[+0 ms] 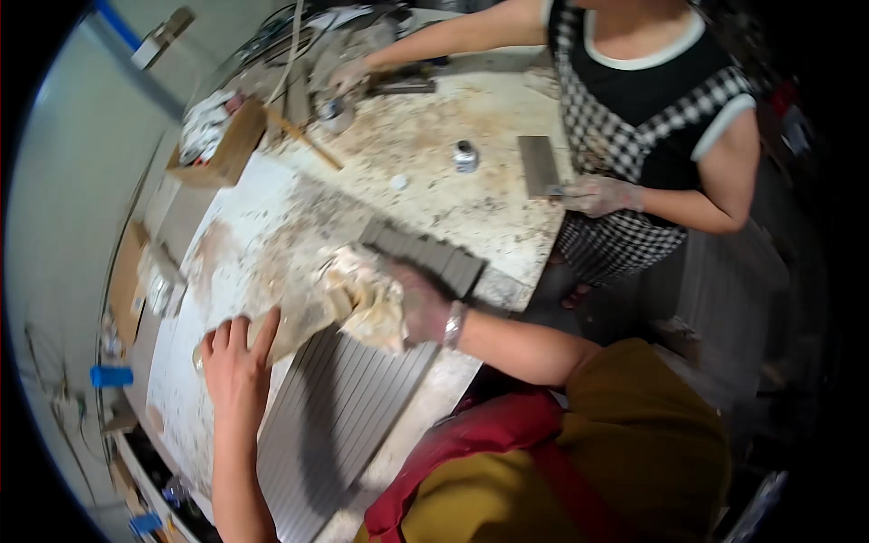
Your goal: The person sands a grooved wood panel using a small sanding block, applies a liquid from a bottle onto a cloth to wipe the surface, and applies filler from a small jar using a putty knife to address imperfections.
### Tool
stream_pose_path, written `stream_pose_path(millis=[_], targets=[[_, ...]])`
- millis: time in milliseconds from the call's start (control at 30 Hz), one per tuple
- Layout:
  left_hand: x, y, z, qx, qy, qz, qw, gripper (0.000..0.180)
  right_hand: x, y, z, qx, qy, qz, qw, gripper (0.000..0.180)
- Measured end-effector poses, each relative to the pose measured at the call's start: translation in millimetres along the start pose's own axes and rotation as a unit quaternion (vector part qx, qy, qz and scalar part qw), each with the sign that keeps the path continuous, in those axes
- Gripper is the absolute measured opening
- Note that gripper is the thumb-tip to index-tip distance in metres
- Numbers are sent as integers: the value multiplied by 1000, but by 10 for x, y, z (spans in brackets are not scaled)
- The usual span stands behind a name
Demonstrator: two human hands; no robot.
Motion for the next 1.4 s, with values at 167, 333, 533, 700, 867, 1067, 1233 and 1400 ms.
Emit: stream_pose_path(millis=[167, 333, 533, 700, 867, 1067, 1233, 1400], targets=[[-368, -126, -64, 41, 117, -13, 992, 69, -167, -152, 92, -10, -49, 40, 998, 40], [-929, -236, -641, 150, 327, -30, 933, 76, -598, -370, 171, -7, -46, -34, 998, 36], [-1711, -943, -1232, 280, 488, 32, 826, 80, -505, 30, -643, 65, 49, -13, 997, 53], [-2314, -928, -1437, 413, 568, 66, 709, 74, -542, 688, -1335, 200, 182, -19, 963, 45], [-2367, -766, -1348, 416, 579, 37, 700, 84, -584, 854, -1522, 327, 179, 63, 926, 48], [-1616, 325, -713, 285, 358, -36, 888, 68, -813, 386, -614, 337, 705, -134, 610, 29], [-1337, 1521, -194, 328, 243, -139, 902, 62, -437, -46, 351, 84, 959, -232, 136, 23], [-1239, 1563, -209, 361, 262, -108, 889, 53, -732, -400, -510, 115, 992, -9, 59, 33]])
Point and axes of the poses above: each hand's wrist, its own y-axis away from the middle knuckle, its own x-axis out of the back of the hand, z = x × y, the point moved 4 cm from there along -y, towards the middle knuckle, and after that the axes turned 13 degrees about x, right-handed, at the moved point
